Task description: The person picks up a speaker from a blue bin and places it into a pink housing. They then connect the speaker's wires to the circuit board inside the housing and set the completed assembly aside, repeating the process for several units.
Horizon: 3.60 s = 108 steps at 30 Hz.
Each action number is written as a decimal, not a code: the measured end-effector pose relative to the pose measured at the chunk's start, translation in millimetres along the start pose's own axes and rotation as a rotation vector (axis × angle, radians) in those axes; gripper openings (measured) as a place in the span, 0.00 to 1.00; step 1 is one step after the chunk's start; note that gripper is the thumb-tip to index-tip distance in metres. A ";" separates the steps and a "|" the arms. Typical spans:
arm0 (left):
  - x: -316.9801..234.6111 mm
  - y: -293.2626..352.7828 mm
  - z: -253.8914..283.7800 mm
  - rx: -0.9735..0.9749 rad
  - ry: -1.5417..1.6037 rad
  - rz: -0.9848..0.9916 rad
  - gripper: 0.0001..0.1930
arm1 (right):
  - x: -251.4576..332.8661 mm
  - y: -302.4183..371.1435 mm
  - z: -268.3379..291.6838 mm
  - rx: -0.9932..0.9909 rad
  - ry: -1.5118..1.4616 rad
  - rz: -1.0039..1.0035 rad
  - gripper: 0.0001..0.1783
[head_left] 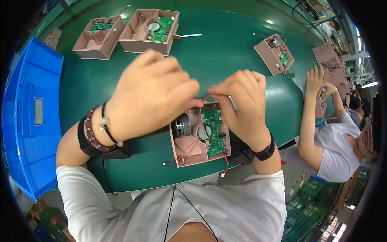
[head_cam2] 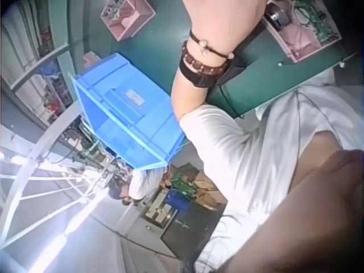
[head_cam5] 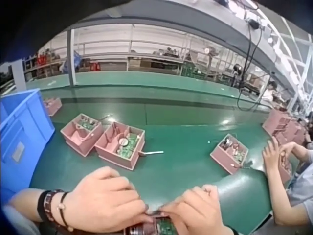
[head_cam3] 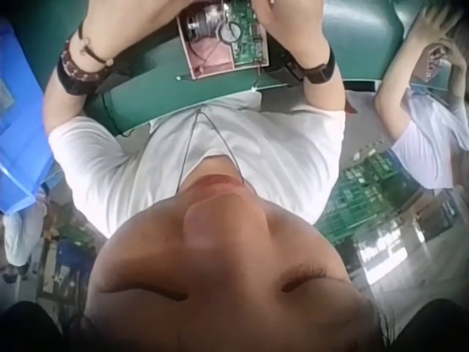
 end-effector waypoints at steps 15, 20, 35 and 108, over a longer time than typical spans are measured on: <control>337.8 138.9 68.2 -0.299 -0.621 0.925 0.31 | -2.0 -0.6 2.1 -0.079 -0.065 0.020 0.10; 426.4 168.6 59.1 0.242 -0.788 0.975 0.25 | -8.0 6.0 -4.7 -0.045 -0.102 0.085 0.12; 393.5 156.1 89.8 0.477 -0.775 1.281 0.22 | 0.5 3.2 -5.8 -0.161 -0.131 0.200 0.07; 9.2 28.1 -61.4 -0.033 0.800 -0.009 0.21 | -24.5 23.8 -34.5 0.467 -0.529 -0.227 0.09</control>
Point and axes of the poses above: each hand's wrist, its own y-axis away from the middle knuckle, its own z-axis out of the back of the hand, x = y × z, the point moved 7 cm from there along -y, towards the middle knuckle, and after that the axes turned 2 degrees about -z, right-handed, at the moved point
